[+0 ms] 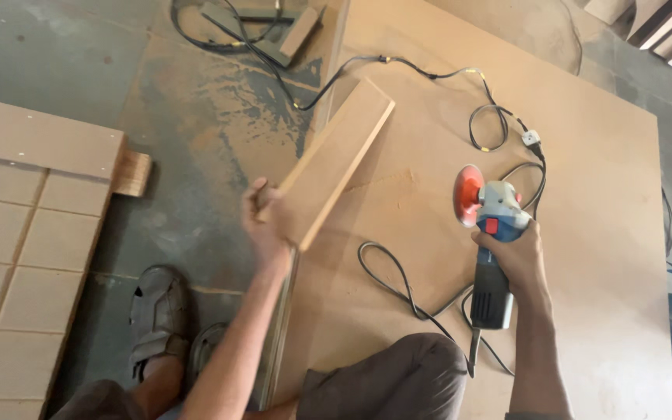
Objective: The person sands the edges and surfaces of a piece of wood using a power sander while sitting on the floor.
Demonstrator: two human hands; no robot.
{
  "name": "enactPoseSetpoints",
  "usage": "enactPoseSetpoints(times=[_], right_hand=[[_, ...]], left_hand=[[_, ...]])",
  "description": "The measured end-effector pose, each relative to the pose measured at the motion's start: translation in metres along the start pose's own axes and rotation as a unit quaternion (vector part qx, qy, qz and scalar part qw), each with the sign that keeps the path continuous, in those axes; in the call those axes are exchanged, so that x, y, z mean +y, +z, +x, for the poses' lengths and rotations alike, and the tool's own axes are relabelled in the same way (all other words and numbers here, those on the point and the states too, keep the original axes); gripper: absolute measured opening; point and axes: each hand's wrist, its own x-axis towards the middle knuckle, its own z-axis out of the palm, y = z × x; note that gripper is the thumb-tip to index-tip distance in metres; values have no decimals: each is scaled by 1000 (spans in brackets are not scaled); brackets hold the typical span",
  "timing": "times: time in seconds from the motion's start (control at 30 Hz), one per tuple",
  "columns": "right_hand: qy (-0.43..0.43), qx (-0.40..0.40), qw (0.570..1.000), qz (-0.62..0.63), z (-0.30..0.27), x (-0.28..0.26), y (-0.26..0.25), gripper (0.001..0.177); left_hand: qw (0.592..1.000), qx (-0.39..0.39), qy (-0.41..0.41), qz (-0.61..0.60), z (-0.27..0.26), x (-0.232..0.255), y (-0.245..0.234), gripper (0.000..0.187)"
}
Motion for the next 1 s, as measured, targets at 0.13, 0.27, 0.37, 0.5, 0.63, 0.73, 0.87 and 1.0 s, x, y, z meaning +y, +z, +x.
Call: enactPoseSetpoints(times=[0.13,0.27,0.37,0.5,0.63,0.73,0.87,1.0], right_hand=[[14,7,1000,23,-29,-25,-10,77],[7,19,1000,13,-49,-34,-21,78],[0,27,1000,12,-60,-33,-30,79],[-6,33,998,47,-71,-28,-43,82],[-24,57,998,0,-76,-29,-58,80],[3,63,998,3,-88,-38,-69,79],[1,67,998,17,-100,-50,-66,75],[-21,65,998,14,-110,-55,-61,75]], left_hand=[[951,-109,-201,207,-9,-21,-1,75],[907,-210,-266,249,-19,-25,6,72],[877,-269,-256,304,-28,-35,27,67],[867,-342,-246,265,-29,-50,48,54],[874,-331,-354,5,-27,-56,39,48],[874,-311,-366,-71,-32,-63,26,54],[833,-326,-389,-221,-44,-67,19,60],[765,-371,-409,-333,-46,-30,34,60]])
